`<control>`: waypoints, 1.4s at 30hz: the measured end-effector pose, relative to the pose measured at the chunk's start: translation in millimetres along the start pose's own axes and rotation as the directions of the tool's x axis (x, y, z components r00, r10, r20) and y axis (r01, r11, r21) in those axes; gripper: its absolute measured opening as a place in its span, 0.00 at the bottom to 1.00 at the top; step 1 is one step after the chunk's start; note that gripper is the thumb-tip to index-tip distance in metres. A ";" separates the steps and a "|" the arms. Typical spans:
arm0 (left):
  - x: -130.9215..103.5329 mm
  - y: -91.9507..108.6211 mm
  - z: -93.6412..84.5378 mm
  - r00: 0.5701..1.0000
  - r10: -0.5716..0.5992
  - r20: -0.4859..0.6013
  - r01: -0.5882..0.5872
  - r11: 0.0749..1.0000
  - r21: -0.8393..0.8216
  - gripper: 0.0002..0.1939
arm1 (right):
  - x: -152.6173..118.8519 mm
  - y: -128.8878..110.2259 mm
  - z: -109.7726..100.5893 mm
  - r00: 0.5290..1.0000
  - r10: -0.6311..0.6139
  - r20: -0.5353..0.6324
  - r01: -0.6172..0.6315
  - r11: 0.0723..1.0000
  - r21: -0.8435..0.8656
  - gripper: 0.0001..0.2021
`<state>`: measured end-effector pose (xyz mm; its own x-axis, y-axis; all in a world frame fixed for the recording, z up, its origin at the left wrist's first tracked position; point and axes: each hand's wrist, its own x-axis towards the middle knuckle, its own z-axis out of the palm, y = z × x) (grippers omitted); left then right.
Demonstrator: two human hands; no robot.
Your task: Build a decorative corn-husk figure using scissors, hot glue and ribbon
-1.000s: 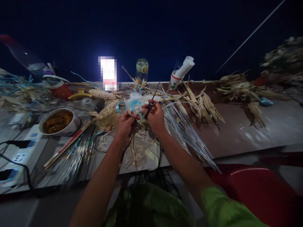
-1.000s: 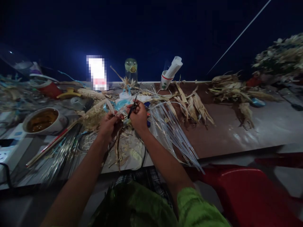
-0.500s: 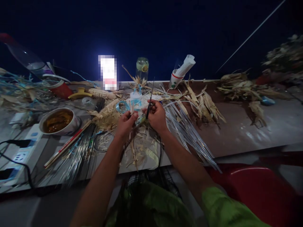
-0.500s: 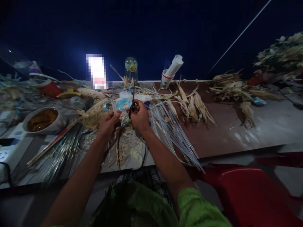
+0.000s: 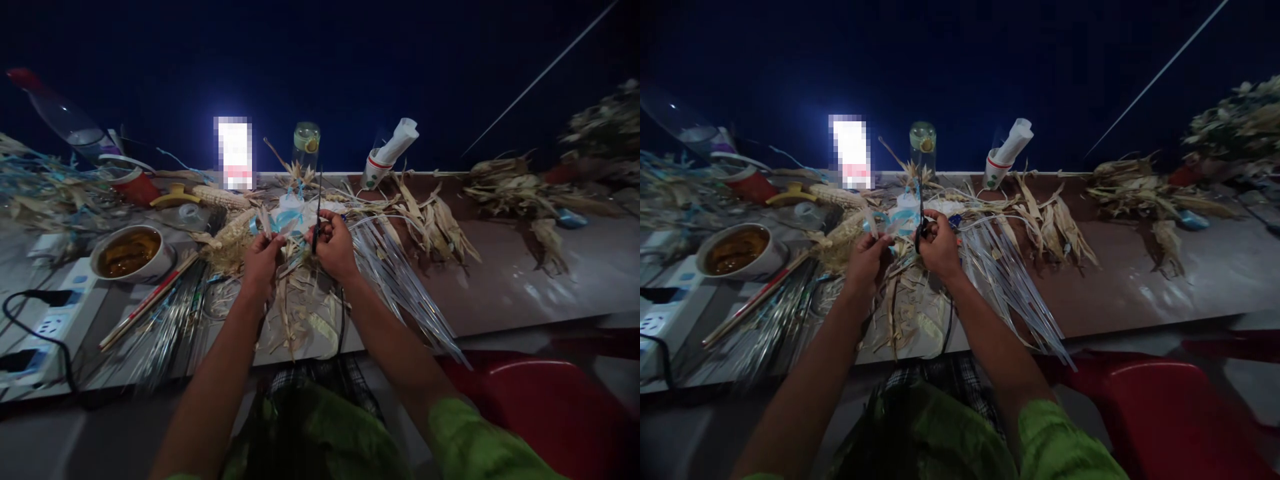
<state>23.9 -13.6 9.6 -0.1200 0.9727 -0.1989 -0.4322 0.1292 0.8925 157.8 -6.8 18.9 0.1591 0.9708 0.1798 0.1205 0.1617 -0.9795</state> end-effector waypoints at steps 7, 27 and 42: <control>0.5 4.6 0.1 0.999 -0.003 -0.053 -0.004 0.991 -0.137 0.14 | -17.6 12.5 17.5 0.980 0.017 0.197 0.023 0.980 -0.199 0.24; 6.3 -0.4 1.5 0.998 0.052 -0.047 -0.060 0.982 -0.177 0.16 | -30.4 9.9 28.8 0.948 -0.088 0.305 0.215 0.885 -0.412 0.18; 4.0 3.5 3.5 1.000 -0.003 -0.020 -0.002 0.973 -0.230 0.15 | -28.8 8.6 27.1 0.942 -0.112 0.317 0.244 0.876 -0.416 0.16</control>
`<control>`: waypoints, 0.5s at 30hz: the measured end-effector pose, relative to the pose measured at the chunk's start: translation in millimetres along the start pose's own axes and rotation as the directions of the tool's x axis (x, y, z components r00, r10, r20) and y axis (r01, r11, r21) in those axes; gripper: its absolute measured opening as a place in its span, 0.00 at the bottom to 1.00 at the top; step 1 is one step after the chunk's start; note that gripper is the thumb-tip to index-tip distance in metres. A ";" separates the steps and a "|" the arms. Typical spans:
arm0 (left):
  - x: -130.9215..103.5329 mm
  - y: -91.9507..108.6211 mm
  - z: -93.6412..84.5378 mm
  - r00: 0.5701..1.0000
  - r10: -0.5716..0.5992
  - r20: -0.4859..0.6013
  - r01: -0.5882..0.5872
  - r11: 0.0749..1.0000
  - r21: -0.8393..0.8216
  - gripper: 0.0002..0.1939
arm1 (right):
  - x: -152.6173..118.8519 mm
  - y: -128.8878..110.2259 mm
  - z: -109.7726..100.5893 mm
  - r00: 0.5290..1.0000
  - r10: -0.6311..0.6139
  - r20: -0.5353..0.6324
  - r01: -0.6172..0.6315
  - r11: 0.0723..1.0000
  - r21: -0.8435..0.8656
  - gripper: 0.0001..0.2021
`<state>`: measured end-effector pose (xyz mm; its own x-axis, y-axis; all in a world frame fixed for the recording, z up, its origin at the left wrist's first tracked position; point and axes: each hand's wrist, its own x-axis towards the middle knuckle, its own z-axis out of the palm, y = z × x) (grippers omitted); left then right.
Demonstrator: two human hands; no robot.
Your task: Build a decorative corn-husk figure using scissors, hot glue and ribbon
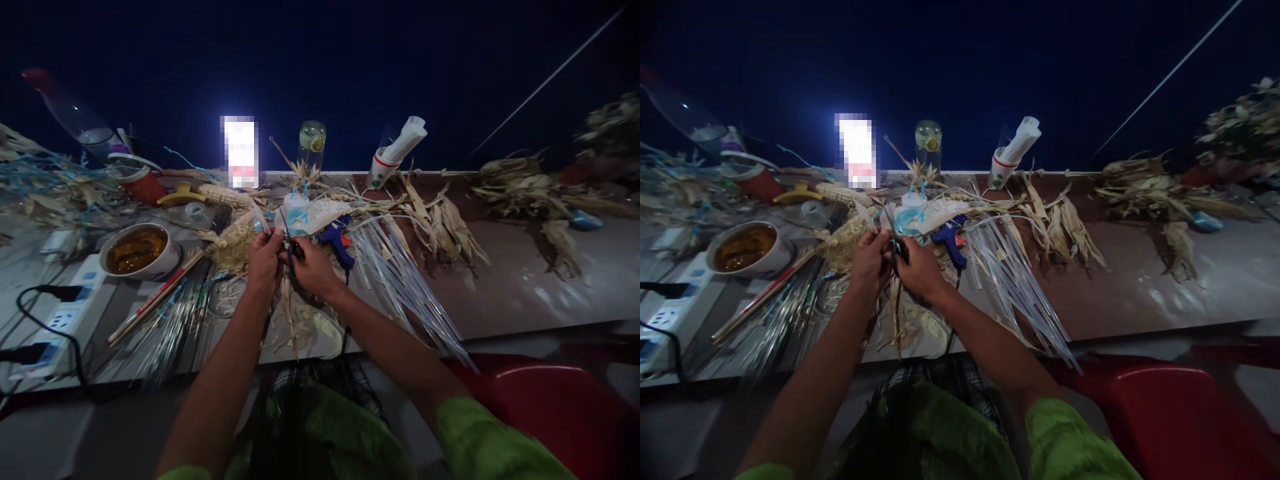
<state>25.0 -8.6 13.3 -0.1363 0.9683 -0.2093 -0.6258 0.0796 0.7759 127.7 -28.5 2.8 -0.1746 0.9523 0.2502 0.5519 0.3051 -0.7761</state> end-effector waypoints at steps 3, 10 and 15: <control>-1.0 1.4 1.3 1.000 -0.011 0.008 0.011 1.000 0.002 0.15 | -0.6 0.6 -0.4 1.000 -0.002 -0.014 0.002 1.000 0.002 0.16; 0.3 3.5 1.6 1.000 0.021 0.017 -0.020 0.999 -0.039 0.14 | -3.8 -2.6 -3.1 1.000 0.020 0.000 -0.020 0.998 0.059 0.20; 1.4 2.0 1.2 1.000 0.007 -0.015 -0.007 1.000 -0.015 0.13 | -2.6 -4.8 -4.0 1.000 0.018 0.001 -0.018 0.999 -0.046 0.20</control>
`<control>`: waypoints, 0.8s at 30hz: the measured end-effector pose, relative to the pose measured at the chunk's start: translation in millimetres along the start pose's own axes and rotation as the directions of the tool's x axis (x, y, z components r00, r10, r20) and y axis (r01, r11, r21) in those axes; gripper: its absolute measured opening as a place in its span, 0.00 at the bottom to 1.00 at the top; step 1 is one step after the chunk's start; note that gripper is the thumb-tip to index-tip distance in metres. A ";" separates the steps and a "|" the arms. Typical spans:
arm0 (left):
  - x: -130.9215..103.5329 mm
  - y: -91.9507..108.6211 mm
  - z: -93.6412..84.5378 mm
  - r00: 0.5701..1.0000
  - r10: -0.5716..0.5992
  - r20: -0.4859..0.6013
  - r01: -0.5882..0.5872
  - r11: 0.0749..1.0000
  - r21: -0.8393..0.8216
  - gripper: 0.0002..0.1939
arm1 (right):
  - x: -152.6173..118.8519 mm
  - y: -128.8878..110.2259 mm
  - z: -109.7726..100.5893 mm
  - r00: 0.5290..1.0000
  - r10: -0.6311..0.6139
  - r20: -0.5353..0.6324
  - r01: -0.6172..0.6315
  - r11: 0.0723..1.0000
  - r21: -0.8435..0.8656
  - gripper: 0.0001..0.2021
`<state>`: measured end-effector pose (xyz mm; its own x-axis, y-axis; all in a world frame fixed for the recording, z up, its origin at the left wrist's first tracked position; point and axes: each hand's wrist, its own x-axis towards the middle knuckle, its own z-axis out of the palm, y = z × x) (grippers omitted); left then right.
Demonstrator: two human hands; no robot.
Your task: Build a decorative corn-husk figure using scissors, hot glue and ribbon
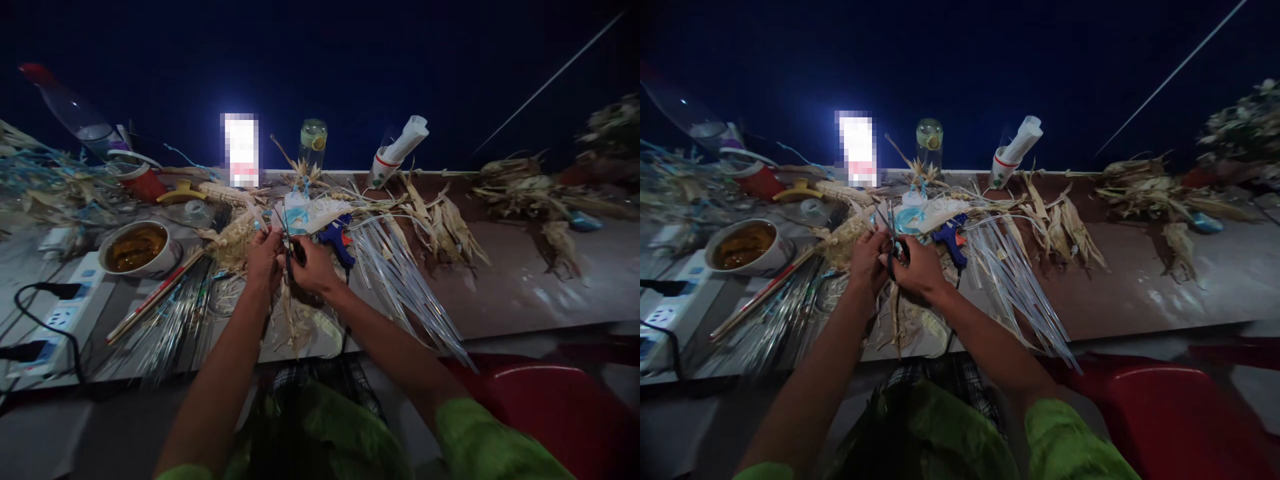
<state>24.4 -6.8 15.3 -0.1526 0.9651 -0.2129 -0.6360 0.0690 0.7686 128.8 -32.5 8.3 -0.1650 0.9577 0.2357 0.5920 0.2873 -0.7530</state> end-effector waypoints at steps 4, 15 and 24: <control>0.7 -4.0 -1.4 1.000 -0.020 -0.011 0.020 1.000 0.005 0.14 | 1.6 0.6 0.3 1.000 -0.009 -0.021 0.009 1.000 -0.020 0.19; -2.3 -5.0 0.7 0.999 -0.038 0.015 0.038 0.999 0.005 0.15 | 3.0 2.0 -1.7 0.999 -0.022 -0.050 0.020 0.999 -0.046 0.16; -0.6 -4.5 -0.3 0.997 -0.074 0.031 0.075 0.997 -0.028 0.14 | 4.0 5.3 -0.8 0.997 -0.055 -0.061 0.051 0.996 -0.078 0.15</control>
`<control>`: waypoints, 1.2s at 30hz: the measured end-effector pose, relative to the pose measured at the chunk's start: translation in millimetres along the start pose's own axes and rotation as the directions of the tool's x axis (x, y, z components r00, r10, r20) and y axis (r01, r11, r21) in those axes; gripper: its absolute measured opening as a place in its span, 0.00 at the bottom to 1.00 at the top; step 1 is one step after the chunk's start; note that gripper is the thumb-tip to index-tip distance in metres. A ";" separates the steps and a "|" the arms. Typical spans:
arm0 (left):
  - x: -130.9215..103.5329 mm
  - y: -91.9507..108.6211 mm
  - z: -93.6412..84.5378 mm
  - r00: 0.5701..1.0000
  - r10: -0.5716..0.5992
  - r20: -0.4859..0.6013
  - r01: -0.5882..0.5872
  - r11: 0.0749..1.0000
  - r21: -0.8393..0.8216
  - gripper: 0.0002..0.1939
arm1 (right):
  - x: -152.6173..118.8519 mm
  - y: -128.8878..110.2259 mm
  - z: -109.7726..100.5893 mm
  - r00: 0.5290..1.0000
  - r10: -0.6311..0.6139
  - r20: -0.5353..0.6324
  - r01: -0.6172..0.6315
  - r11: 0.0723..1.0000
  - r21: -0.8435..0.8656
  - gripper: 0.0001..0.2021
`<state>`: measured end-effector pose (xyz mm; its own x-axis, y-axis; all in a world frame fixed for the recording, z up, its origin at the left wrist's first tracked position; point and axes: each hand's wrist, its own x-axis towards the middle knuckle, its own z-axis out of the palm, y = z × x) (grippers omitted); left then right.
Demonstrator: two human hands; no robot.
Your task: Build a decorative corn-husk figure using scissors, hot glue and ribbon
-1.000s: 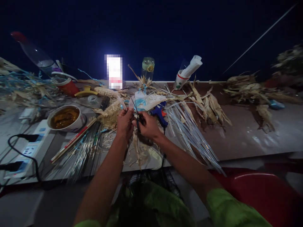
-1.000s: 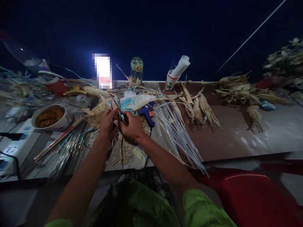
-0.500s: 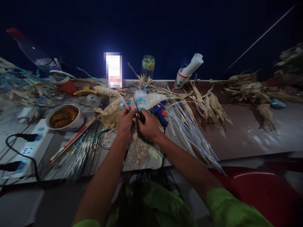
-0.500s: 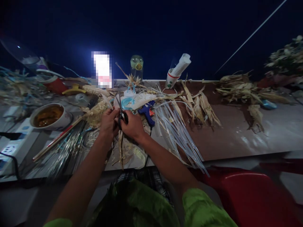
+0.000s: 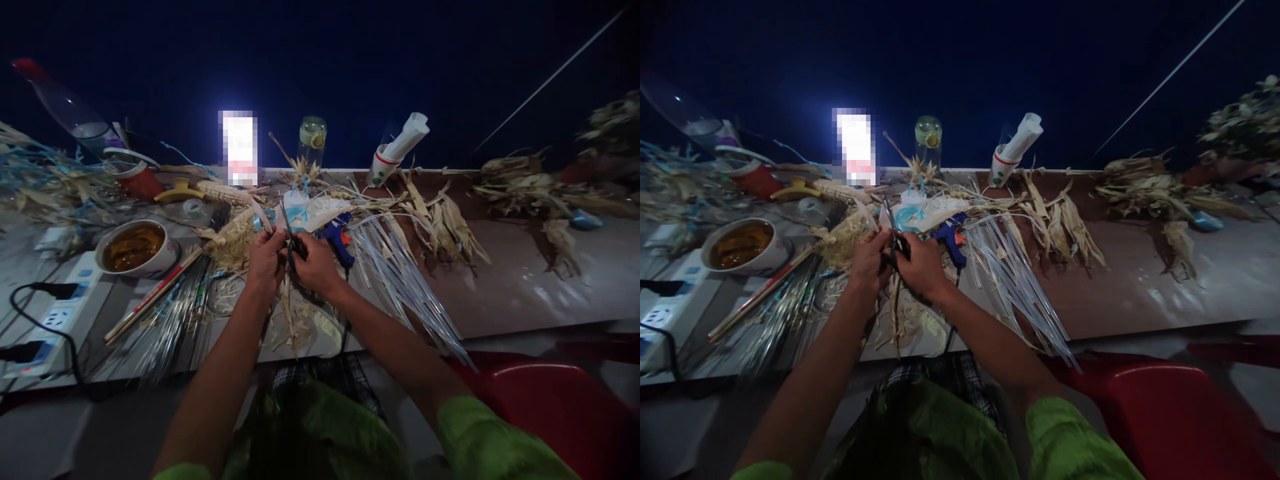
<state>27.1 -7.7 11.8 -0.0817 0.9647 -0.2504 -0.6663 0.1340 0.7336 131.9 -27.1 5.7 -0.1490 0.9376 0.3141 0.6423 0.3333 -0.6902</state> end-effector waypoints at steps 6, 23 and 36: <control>-0.6 3.2 -1.2 1.000 -0.008 0.011 0.008 1.000 -0.022 0.13 | 0.0 -2.9 -4.1 0.997 0.062 -0.046 -0.060 0.996 0.059 0.15; -1.5 6.8 -0.1 0.990 -0.133 0.051 0.134 0.990 -0.032 0.14 | 2.2 -1.7 -8.4 1.000 -0.009 0.001 0.009 1.000 0.022 0.17; -3.0 9.2 -0.6 0.984 -0.166 0.072 0.168 0.986 -0.016 0.11 | 0.9 0.1 -0.6 1.000 -0.003 -0.020 0.002 1.000 -0.009 0.16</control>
<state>20.9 -9.5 18.9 0.0835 0.9428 -0.3227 -0.6825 0.2901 0.6708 132.4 -26.3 6.3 -0.1360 0.9346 0.3286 0.6484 0.3347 -0.6837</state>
